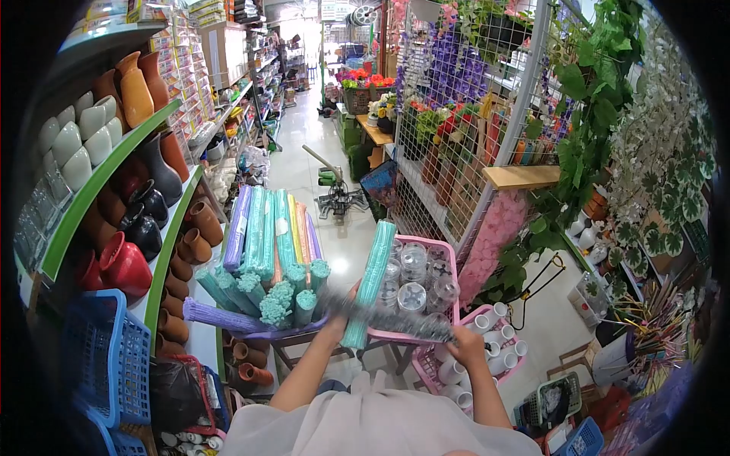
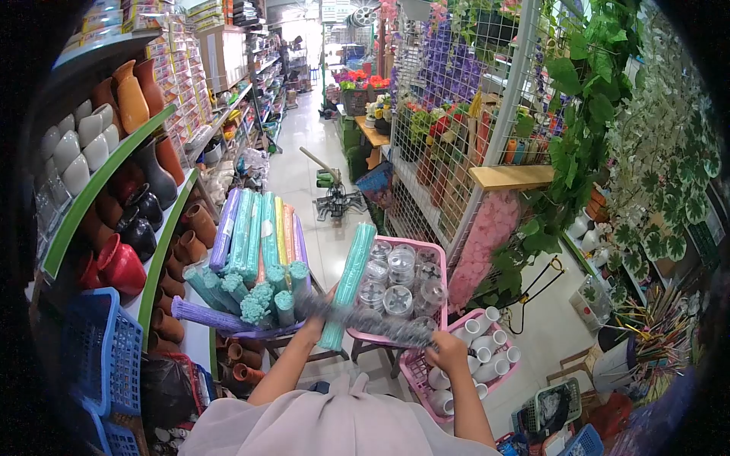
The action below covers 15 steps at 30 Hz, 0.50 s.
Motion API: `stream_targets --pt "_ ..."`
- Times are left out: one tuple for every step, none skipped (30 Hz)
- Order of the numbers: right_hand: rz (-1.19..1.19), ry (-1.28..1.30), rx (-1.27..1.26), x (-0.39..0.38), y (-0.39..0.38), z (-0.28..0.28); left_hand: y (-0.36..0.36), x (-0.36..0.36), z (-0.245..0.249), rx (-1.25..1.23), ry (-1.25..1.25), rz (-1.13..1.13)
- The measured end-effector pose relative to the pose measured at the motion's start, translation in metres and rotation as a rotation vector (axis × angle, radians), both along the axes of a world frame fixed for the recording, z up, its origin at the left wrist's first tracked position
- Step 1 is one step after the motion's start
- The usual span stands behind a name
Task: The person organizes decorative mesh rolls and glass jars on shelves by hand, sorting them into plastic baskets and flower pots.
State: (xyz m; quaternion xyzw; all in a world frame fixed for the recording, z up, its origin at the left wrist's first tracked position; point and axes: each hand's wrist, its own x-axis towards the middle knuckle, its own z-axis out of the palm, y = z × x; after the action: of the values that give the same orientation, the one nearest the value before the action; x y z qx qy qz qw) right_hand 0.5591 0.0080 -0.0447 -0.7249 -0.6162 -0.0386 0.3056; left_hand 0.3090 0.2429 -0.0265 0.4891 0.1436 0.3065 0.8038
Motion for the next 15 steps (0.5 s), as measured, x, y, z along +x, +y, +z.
stream_targets --pt "-0.185 0.031 0.068 -0.001 0.006 0.0 -0.002 -0.004 0.0 -0.1 0.025 -0.029" --pt "-0.185 0.033 0.075 -0.001 0.011 0.001 -0.004 -0.007 0.001 -0.198 0.05 -0.057" --pt "-0.393 0.183 0.004 -0.003 0.017 0.014 -0.004 -0.008 0.0 -0.179 0.061 -0.044" --pt "-0.601 0.337 -0.071 -0.006 0.019 0.022 -0.004 -0.009 -0.001 -0.174 0.065 -0.045" --pt "-0.558 0.343 -0.081 -0.006 0.018 0.024 -0.003 -0.009 -0.001 -0.169 0.108 -0.023" --pt "-0.561 0.347 -0.078 -0.009 0.017 0.023 -0.002 -0.009 -0.002 -0.166 0.149 -0.001" --pt "-0.358 0.231 -0.016 -0.014 0.014 0.021 -0.001 -0.009 -0.004 -0.166 0.151 -0.005" --pt "-0.154 0.116 0.042 -0.017 0.009 0.018 0.001 -0.012 -0.006 -0.207 0.203 0.005" --pt "-0.021 0.032 0.033 -0.015 0.009 0.011 0.001 -0.013 -0.007 -0.248 0.255 0.016" --pt "-0.024 0.031 0.031 -0.012 0.009 0.007 0.002 -0.013 -0.006 -0.249 0.255 0.013" --pt "-0.08 0.037 0.002 -0.009 0.009 0.003 0.003 -0.012 -0.006 -0.263 0.307 0.03" --pt "-0.135 0.041 -0.028 -0.008 0.011 0.003 0.003 -0.011 -0.006 -0.276 0.358 0.048" --pt "-0.257 0.112 0.024 -0.005 0.017 -0.002 0.002 -0.009 -0.007 -0.246 0.234 0.0" --pt "-0.256 0.108 0.024 -0.001 0.019 -0.004 0.0 -0.007 -0.007 -0.247 0.23 0.001" --pt "-0.414 0.2 -0.036 -0.002 0.023 0.004 -0.006 -0.006 0.0 -0.222 0.228 0.023"
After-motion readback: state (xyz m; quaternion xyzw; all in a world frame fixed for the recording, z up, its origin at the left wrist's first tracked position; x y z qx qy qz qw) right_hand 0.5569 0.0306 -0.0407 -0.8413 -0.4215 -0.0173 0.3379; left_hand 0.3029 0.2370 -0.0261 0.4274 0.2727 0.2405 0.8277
